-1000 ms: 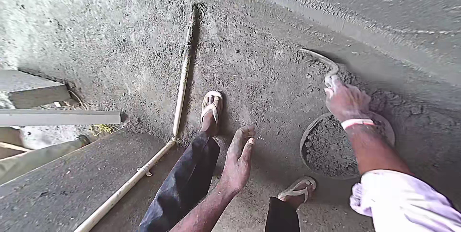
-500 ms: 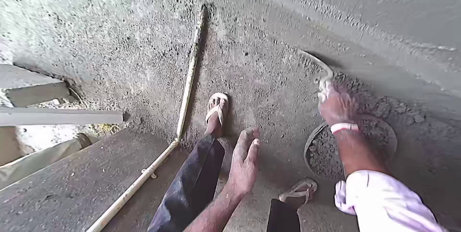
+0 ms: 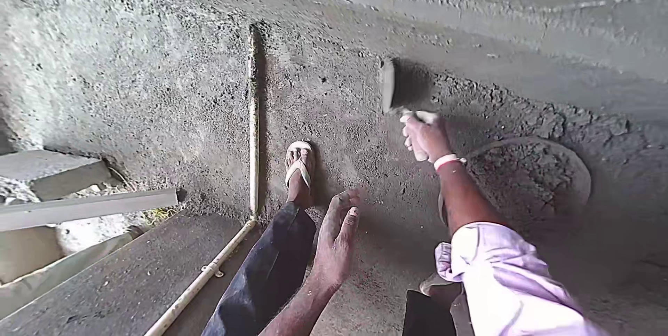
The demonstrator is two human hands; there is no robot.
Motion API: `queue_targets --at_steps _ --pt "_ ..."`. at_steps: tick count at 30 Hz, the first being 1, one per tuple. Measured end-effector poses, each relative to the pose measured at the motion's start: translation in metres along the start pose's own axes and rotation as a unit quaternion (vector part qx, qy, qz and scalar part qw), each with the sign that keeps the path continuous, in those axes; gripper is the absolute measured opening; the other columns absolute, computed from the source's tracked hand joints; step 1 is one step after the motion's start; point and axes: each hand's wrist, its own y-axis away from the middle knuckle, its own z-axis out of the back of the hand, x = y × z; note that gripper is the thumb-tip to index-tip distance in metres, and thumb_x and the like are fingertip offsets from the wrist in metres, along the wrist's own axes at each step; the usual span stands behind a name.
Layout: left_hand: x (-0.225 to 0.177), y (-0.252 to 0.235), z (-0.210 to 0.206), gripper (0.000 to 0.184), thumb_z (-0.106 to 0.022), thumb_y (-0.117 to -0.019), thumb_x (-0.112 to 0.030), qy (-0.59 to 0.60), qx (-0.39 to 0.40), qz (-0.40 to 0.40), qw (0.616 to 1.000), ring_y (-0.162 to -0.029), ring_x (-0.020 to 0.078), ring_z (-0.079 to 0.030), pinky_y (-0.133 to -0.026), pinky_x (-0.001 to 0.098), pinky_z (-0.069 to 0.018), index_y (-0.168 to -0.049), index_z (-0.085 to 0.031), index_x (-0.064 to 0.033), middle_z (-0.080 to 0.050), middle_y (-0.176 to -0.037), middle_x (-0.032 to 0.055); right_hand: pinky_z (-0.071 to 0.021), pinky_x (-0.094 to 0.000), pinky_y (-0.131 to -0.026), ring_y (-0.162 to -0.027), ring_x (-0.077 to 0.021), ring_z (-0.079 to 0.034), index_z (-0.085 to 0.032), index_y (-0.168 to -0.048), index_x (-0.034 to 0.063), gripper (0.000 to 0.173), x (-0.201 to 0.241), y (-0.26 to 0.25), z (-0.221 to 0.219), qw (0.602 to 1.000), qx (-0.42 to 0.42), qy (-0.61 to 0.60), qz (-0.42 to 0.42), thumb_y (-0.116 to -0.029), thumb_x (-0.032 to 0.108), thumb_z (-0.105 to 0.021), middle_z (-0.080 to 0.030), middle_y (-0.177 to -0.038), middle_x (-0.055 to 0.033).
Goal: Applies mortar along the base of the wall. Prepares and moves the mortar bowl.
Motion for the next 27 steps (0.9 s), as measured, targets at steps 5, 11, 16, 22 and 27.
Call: queue_targets --at_steps 5,11,16,22,27 --pt "0.009 0.008 -0.021 0.042 -0.038 -0.1037 -0.016 -0.036 0.032 0.007 0.999 -0.121 0.0213 -0.061 -0.104 0.0362 -0.051 -0.138 -0.051 0.005 -0.059 -0.134 0.0169 -0.0573 -0.0564 -0.073 -0.075 -0.0338 -0.068 -0.063 -0.127 0.0004 0.047 -0.053 0.033 0.123 0.977 -0.097 0.184 -0.036 -0.1074 0.041 -0.053 -0.069 -0.097 -0.0227" --pt "0.009 0.005 -0.023 0.043 -0.037 -0.1038 -0.019 -0.047 0.029 -0.002 0.998 -0.122 0.0224 -0.061 -0.104 0.038 -0.0513 -0.137 -0.052 0.0034 -0.06 -0.134 0.0159 -0.0558 -0.0519 -0.068 -0.069 -0.0288 -0.065 -0.064 -0.119 -0.0001 0.051 -0.091 0.072 0.186 0.955 -0.196 0.159 -0.154 -0.1065 0.048 -0.052 -0.067 -0.092 -0.0195" --pt "0.005 0.001 -0.022 0.043 -0.037 -0.1037 -0.018 -0.039 0.033 0.0 0.999 -0.122 0.0227 -0.061 -0.105 0.0379 -0.0508 -0.137 -0.052 0.0044 -0.059 -0.135 0.0171 -0.0561 -0.0536 -0.069 -0.073 -0.0306 -0.064 -0.055 -0.129 0.0008 0.052 -0.075 0.086 0.121 0.956 -0.25 0.035 -0.149 -0.109 0.048 -0.044 -0.063 -0.096 -0.0196" --pt "0.0 -0.001 -0.021 0.042 -0.038 -0.1034 -0.02 -0.049 0.017 0.011 0.999 -0.119 0.019 -0.062 -0.097 0.0357 -0.0523 -0.136 -0.054 0.0006 -0.063 -0.13 0.0132 -0.0472 -0.03 -0.044 -0.046 -0.0116 -0.047 -0.057 -0.115 0.012 0.037 -0.048 0.118 0.052 0.975 -0.173 -0.128 -0.059 -0.108 0.048 -0.048 -0.05 -0.07 -0.0003" --pt "0.003 0.002 -0.028 0.041 -0.037 -0.104 -0.02 -0.044 0.026 0.015 0.999 -0.119 0.0195 -0.062 -0.099 0.0364 -0.0525 -0.136 -0.055 -0.0004 -0.063 -0.13 0.0123 -0.0519 -0.0243 -0.047 -0.05 -0.0066 -0.054 -0.056 -0.118 0.0166 0.021 -0.059 0.185 0.09 0.913 -0.293 -0.273 0.077 -0.1102 0.031 -0.043 -0.054 -0.067 0.0083"
